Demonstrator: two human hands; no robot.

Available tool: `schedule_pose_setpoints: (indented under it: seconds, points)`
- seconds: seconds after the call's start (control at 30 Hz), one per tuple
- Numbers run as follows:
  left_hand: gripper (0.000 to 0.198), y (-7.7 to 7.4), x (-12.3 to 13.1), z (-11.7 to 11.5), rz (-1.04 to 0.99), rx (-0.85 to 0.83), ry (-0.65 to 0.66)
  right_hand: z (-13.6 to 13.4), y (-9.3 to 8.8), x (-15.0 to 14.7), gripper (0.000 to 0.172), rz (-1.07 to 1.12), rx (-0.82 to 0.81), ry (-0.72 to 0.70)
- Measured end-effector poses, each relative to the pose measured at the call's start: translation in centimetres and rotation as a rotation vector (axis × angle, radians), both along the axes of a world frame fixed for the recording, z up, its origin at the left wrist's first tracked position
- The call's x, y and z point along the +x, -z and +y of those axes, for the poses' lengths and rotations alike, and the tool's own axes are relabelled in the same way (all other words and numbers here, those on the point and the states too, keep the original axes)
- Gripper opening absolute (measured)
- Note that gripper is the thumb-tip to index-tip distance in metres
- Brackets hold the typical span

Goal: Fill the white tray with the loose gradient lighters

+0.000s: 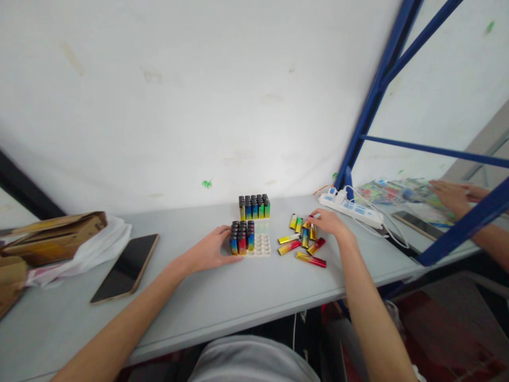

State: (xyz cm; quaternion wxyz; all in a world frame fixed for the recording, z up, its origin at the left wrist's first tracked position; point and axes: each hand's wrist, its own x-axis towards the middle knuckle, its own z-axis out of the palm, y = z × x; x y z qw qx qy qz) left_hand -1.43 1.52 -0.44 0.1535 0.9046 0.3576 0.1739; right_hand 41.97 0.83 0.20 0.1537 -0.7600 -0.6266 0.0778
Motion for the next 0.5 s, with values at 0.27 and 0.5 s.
schedule_pose_setpoints:
  seconds: [0.27, 0.5]
  points:
    - [0.071, 0.4, -0.3, 0.3, 0.021, 0.021, -0.007, -0.6, -0.5, -0.6, 0.034, 0.056, -0.002, 0.015]
    - [0.071, 0.3, -0.2, 0.2, 0.0, 0.0, -0.004, -1.7, -1.7, -0.2, 0.041, 0.052, 0.0, -0.02]
